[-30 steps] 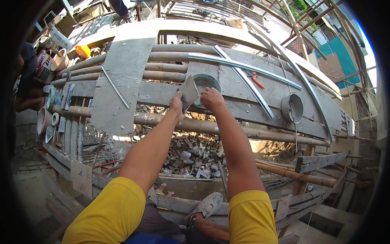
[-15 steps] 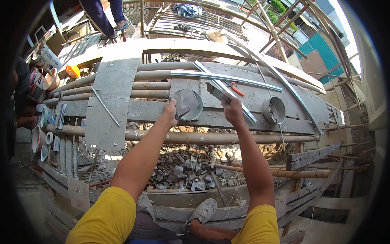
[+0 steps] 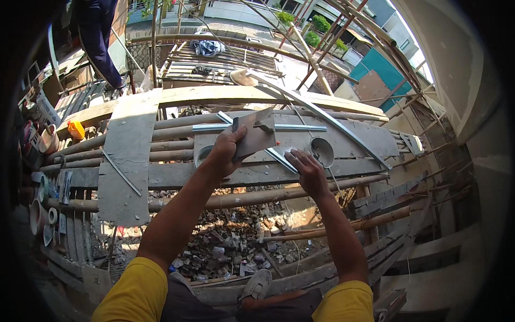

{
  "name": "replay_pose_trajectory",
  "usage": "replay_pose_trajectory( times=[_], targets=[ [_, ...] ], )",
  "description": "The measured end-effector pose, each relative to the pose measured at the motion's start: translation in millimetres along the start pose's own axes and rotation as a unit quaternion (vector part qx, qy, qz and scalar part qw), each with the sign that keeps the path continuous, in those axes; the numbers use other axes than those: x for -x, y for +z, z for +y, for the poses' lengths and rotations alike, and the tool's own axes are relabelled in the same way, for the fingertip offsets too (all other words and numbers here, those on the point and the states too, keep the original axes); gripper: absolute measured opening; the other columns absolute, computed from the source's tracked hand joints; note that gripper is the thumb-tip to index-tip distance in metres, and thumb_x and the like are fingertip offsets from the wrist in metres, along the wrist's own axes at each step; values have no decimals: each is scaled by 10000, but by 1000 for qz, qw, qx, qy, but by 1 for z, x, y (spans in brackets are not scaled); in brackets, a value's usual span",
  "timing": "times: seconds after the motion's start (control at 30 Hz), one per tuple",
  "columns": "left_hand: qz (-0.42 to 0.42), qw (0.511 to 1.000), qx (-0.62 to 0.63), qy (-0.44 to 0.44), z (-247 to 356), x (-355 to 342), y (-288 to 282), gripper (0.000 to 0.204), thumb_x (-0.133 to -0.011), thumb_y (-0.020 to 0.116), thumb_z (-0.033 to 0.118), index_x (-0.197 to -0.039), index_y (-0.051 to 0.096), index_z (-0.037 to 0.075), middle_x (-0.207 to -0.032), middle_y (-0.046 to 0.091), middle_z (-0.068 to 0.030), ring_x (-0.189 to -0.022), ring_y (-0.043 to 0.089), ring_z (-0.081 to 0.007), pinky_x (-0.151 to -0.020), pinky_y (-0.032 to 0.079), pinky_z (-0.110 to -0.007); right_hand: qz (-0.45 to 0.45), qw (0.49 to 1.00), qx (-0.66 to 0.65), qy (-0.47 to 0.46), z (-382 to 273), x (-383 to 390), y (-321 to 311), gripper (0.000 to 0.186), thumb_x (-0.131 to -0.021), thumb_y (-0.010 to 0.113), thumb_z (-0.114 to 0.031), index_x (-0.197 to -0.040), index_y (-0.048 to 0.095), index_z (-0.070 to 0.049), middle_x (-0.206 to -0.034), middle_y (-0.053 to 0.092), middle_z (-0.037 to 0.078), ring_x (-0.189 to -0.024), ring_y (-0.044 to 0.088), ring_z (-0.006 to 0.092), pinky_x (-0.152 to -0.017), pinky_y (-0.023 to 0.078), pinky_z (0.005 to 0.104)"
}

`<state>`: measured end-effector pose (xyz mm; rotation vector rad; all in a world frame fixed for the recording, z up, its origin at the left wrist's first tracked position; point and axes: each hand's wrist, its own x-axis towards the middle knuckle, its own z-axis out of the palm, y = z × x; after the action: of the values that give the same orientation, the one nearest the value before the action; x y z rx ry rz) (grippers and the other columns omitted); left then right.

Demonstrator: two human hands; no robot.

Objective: The person applies plaster to a ceiling corner using a putty knife and a hawk, smoothing the material along the corner joint.

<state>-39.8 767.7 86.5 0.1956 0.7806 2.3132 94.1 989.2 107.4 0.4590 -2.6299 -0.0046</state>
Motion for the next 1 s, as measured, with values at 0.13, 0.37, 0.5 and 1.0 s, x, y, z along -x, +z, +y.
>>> replay_pose_trajectory(
  times=[0.13, 0.37, 0.5, 1.0],
  targets=[
    [-4, 986, -128, 107, 17, 6, 9, 296, -965, 510, 203, -1118, 474, -47, -934, 581, -125, -753, 584, -154, -630, 510, -295, 117, 992, -23, 42, -19, -12, -65, 426, -764, 555, 90, -1155, 633, -61, -1169, 627, 123, -1109, 593, 315, -957, 480, 417],
    [-65, 968, -237, 45, 33, 23, 23, 323, -963, 484, 155, -1204, 436, -55, -1011, 585, -133, -862, 616, -174, -752, 551, -313, -9, 989, 53, -140, -58, -48, -131, 309, -820, 634, -133, -1125, 657, -174, -1197, 618, 25, -1182, 556, 227, -1073, 389, 447],
    [-126, 960, -243, 59, 37, 24, 36, 307, -960, 491, 185, -1176, 482, -34, -991, 594, -116, -866, 604, -163, -755, 520, -296, -109, 980, 87, -144, -52, -59, -149, 253, -832, 593, -150, -1075, 661, -170, -1167, 626, 15, -1176, 556, 206, -1099, 357, 452],
    [-100, 982, 6, 160, 79, 29, 26, 293, -979, 408, 137, -1205, 440, -46, -1072, 580, -165, -913, 638, -242, -774, 576, -358, 197, 976, 57, 68, -135, -135, -428, 367, -876, 476, -76, -1226, 571, -16, -889, 646, 154, -726, 596, 164, -717, 489, 301]
  ],
)
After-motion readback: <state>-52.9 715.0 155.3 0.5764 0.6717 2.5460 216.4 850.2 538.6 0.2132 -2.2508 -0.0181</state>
